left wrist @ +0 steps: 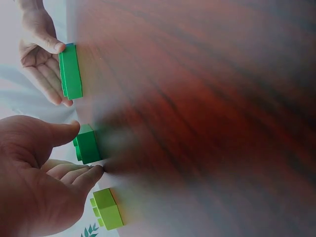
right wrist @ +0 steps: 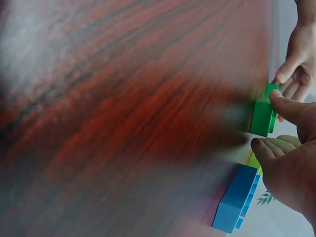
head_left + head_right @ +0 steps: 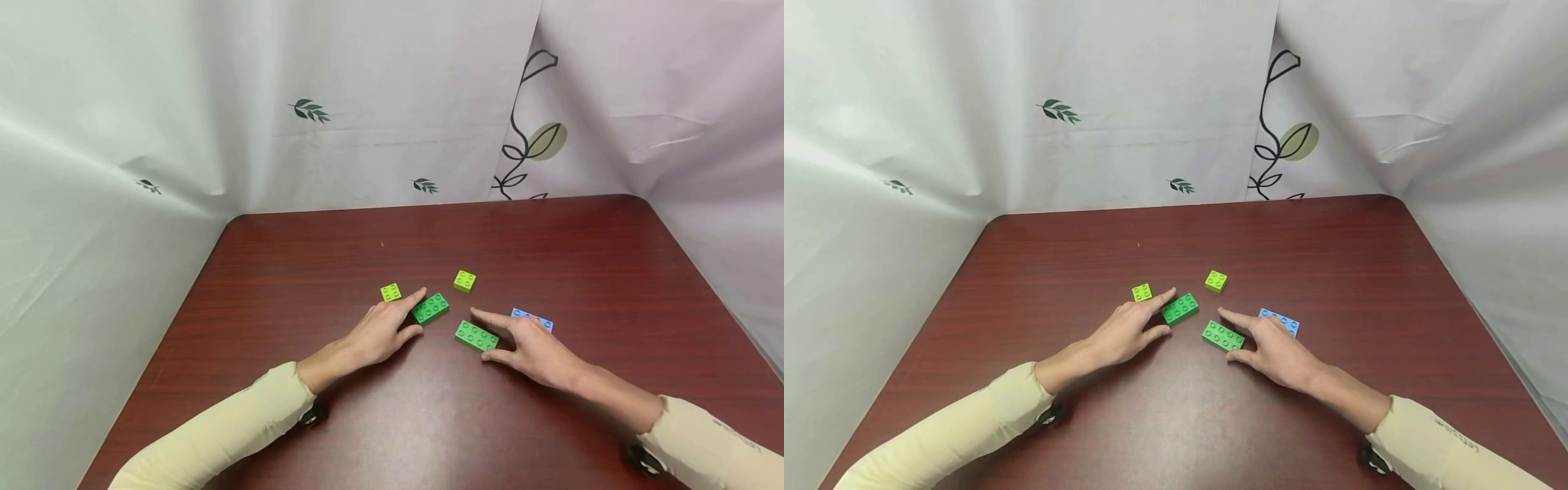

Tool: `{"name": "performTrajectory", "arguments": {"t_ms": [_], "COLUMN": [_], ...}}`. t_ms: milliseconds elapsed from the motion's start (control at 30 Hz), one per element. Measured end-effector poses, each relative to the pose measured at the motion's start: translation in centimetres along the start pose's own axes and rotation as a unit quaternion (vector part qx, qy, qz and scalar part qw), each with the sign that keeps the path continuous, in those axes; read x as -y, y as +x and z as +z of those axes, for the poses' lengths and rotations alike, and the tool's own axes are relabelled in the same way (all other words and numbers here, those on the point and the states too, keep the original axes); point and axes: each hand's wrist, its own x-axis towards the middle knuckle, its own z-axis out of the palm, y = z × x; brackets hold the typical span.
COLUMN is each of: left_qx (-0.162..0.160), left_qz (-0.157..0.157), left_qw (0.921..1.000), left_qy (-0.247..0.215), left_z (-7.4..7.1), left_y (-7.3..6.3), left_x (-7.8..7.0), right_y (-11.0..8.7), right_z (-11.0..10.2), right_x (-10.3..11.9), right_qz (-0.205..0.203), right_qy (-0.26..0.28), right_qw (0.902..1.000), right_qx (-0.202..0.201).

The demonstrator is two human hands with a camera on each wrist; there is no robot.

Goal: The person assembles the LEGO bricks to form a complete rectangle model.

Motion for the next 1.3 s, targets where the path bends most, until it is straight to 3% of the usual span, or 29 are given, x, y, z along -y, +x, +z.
{"name": "performTrajectory", "arguments": {"t_ms": [1300], "left_qx": [-0.030], "left_qz": [-0.006], "left_qw": [0.9995], "left_qy": [0.010], "left_z": [0.46], "left_y": [0.40], "left_x": [-0.22], "right_y": [-0.12], "right_z": [0.04], "right_x": [-0.07], "right_qz": [-0.009], "right_qy": [0.009], "right_qw": [0.9997], "right_qx": [-0.019]}}
